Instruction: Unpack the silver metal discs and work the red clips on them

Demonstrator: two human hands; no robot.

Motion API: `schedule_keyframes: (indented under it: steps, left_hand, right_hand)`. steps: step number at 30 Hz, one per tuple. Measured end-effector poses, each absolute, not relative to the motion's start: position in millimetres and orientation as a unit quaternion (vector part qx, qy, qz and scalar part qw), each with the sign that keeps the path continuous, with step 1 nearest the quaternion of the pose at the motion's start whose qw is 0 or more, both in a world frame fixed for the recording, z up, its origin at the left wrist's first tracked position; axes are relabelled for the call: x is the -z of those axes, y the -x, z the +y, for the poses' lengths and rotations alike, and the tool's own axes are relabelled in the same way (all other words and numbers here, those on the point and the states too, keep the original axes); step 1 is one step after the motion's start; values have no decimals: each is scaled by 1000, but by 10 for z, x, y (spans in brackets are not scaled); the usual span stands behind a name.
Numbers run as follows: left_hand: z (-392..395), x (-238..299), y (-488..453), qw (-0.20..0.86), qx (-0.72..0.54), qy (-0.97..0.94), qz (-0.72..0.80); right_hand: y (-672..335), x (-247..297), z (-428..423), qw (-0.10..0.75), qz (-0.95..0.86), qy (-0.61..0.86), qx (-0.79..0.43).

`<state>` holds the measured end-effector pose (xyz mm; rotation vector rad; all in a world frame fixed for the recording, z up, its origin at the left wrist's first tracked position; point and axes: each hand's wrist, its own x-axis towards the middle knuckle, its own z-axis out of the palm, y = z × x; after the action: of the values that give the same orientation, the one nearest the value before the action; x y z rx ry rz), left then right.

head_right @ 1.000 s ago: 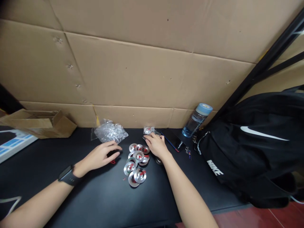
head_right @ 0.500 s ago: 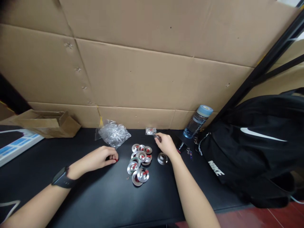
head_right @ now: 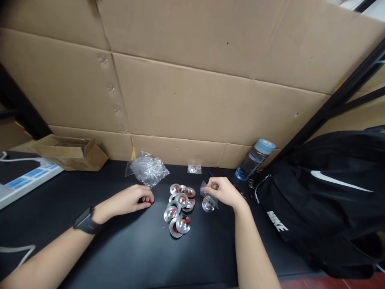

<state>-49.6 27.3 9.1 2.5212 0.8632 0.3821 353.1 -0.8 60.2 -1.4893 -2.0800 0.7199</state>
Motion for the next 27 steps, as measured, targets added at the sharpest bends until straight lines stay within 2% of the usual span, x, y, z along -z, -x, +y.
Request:
schedule_keyframes:
  steps: [5, 14, 18, 23, 27]
  left_hand:
    - [273, -80, 497, 226, -149, -911, 311]
    - [275, -69, 484, 226, -140, -910, 318]
    - [272, -76, 471, 228, -137, -909, 322]
    - [264, -75, 492, 223, -136, -911, 320]
    - [212, -100, 461, 235, -182, -900, 318]
  right_hand:
    - [-3561, -671, -27, 216, -771, 549, -242]
    - [-3566, -743, -69, 238, -794, 529, -185]
    - [-3533, -751, -86, 285, -789, 516, -171]
    - [-3453, -727, -83, 390, -747, 527, -114]
    - [-3295, -685, -75, 419, -722, 518, -186]
